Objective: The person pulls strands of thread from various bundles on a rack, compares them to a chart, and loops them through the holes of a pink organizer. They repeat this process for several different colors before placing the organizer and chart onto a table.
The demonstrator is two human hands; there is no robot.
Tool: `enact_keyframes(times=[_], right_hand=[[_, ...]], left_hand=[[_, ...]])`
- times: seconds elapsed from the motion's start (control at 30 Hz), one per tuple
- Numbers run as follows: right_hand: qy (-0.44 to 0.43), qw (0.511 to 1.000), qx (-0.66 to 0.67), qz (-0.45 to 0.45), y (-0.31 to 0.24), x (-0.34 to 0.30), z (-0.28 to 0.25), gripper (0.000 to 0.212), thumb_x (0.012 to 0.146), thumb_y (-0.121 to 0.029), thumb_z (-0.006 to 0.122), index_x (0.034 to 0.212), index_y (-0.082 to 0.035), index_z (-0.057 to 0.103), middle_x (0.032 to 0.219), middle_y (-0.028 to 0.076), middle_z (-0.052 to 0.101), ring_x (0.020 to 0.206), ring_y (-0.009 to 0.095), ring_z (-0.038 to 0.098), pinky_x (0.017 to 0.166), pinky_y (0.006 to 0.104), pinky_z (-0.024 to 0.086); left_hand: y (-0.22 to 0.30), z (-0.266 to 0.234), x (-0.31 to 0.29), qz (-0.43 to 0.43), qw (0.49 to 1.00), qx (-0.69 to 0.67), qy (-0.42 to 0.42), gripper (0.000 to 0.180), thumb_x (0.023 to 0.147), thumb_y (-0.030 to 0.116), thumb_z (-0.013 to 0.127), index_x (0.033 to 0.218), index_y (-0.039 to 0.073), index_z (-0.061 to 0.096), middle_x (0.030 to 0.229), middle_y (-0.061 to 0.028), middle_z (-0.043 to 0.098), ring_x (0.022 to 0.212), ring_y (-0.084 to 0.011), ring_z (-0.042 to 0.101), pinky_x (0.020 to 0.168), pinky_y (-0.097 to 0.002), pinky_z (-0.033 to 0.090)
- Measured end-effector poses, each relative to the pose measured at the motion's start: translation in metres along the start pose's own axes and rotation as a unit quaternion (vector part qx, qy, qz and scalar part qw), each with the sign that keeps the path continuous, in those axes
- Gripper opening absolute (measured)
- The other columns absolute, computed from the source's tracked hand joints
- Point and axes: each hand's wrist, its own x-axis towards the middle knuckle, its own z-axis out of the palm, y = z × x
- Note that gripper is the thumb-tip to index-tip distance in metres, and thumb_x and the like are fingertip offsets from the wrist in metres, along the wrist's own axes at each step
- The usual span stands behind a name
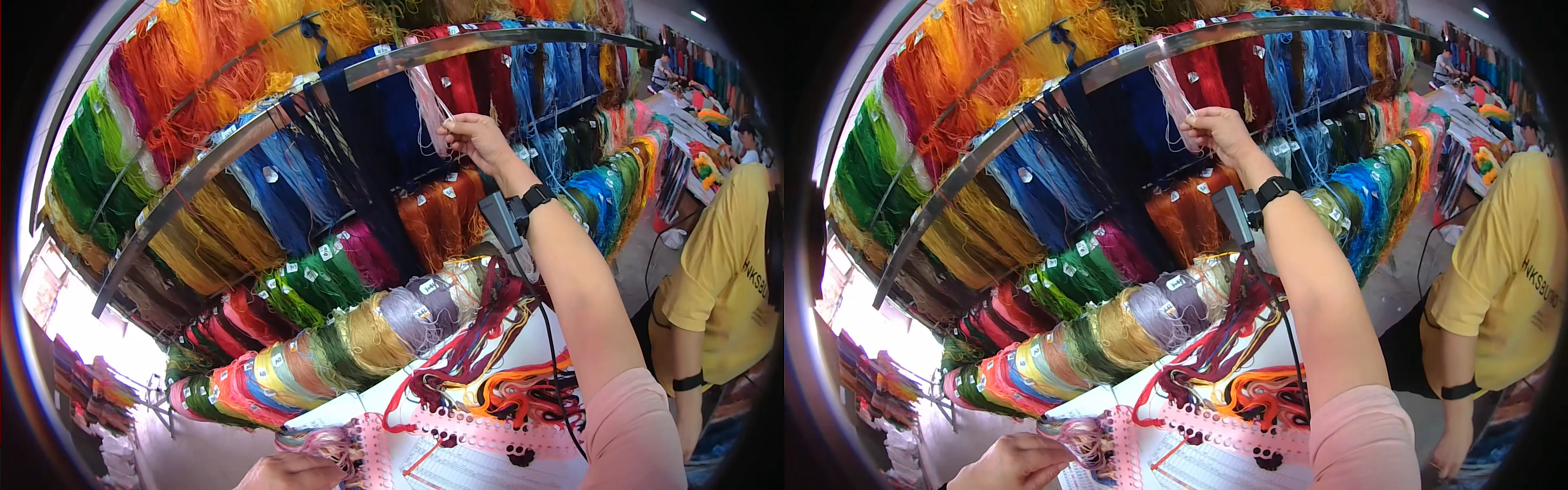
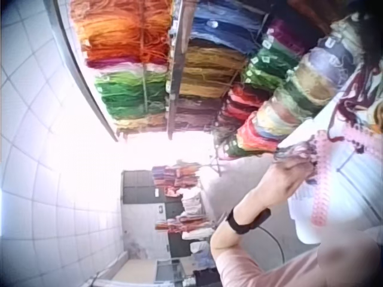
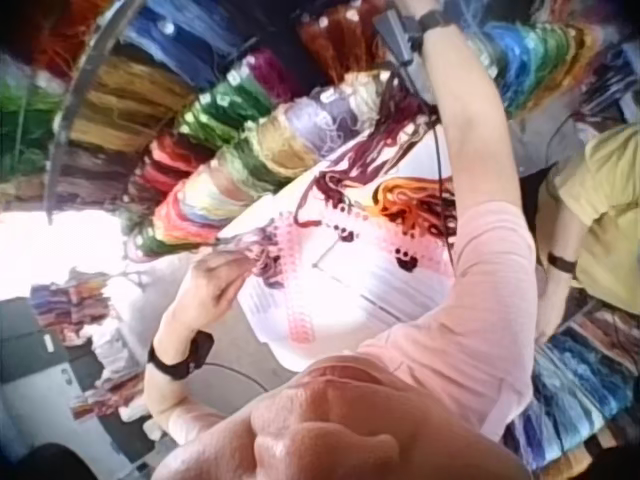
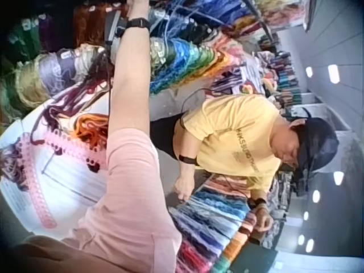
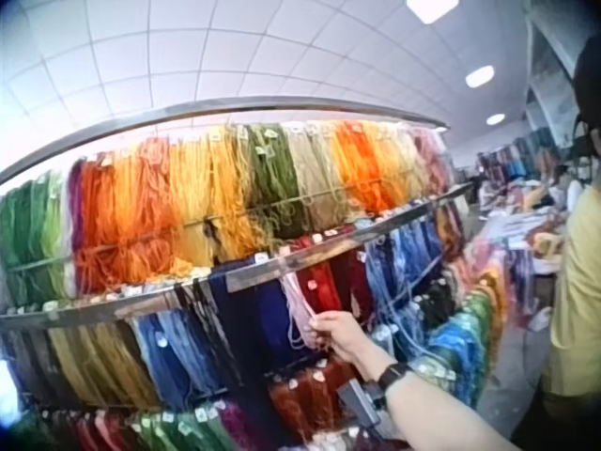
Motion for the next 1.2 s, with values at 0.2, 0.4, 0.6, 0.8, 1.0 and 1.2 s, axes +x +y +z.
enact_keyframes(times=[0.2, 0.4, 0.6, 0.8, 1.0, 1.2], right_hand=[[-0.028, 0.999, 0.009, 0.021, -0.005, -0.006, -0.005, 0.015, 0.078, -0.009, 0.05, 0.085, 0.003, 0.054, 0.075, 0.011, 0.058, 0.062, 0.012, 0.056, 0.056, 0.0204, 0.047], [-0.057, 0.998, 0.017, 0.025, -0.006, -0.007, -0.004, 0.015, 0.08, -0.011, 0.047, 0.084, 0.003, 0.053, 0.076, 0.012, 0.058, 0.062, 0.013, 0.057, 0.057, 0.0218, 0.048], [-0.038, 0.998, -0.047, 0.012, -0.006, -0.006, -0.002, 0.011, 0.078, -0.009, 0.049, 0.08, 0.001, 0.052, 0.072, 0.011, 0.058, 0.059, 0.012, 0.056, 0.054, 0.0215, 0.049], [-0.023, 0.996, -0.085, 0.019, -0.006, -0.002, -0.003, 0.011, 0.078, -0.015, 0.052, 0.082, -0.004, 0.053, 0.071, 0.005, 0.059, 0.057, 0.007, 0.055, 0.049, 0.0164, 0.045], [-0.034, 0.996, -0.074, 0.023, -0.005, -0.001, -0.005, 0.01, 0.08, -0.014, 0.048, 0.083, -0.004, 0.051, 0.074, 0.006, 0.059, 0.06, 0.008, 0.056, 0.051, 0.0171, 0.045], [-0.027, 0.998, -0.046, 0.023, -0.003, -0.002, -0.003, 0.012, 0.081, -0.01, 0.045, 0.082, 0.001, 0.049, 0.075, 0.011, 0.057, 0.058, 0.012, 0.056, 0.054, 0.0227, 0.048]], left_hand=[[-0.001, 0.003, 0.002, 0.012, 1.0, -0.002, -0.005, 0.015, 0.07, 0.004, 0.054, 0.085, 0.0, 0.057, 0.084, -0.0136, 0.057, 0.078, -0.0278, 0.055, 0.067, -0.033, 0.043], [0.0, 0.004, 0.0, 0.003, 1.0, -0.003, -0.012, 0.015, 0.07, 0.003, 0.055, 0.084, 0.0, 0.057, 0.082, -0.0139, 0.057, 0.076, -0.0281, 0.055, 0.066, -0.0329, 0.044], [-0.001, 0.005, -0.002, 0.002, 1.0, -0.003, -0.009, 0.014, 0.069, 0.002, 0.055, 0.083, -0.001, 0.056, 0.081, -0.0145, 0.056, 0.074, -0.0288, 0.054, 0.065, -0.0334, 0.044], [-0.003, 0.009, -0.003, -0.005, 1.0, -0.016, -0.003, 0.015, 0.069, 0.001, 0.054, 0.083, -0.001, 0.056, 0.08, -0.0149, 0.056, 0.074, -0.0295, 0.054, 0.065, -0.0339, 0.044], [-0.006, 0.014, -0.004, -0.004, 1.0, -0.024, 0.001, 0.014, 0.069, 0.001, 0.054, 0.083, -0.001, 0.056, 0.08, -0.0154, 0.056, 0.076, -0.0296, 0.054, 0.067, -0.0338, 0.045], [-0.008, 0.02, -0.005, -0.016, 1.0, -0.02, -0.004, 0.014, 0.069, 0.001, 0.054, 0.082, -0.001, 0.056, 0.08, -0.0151, 0.056, 0.076, -0.0293, 0.055, 0.067, -0.0337, 0.045]])
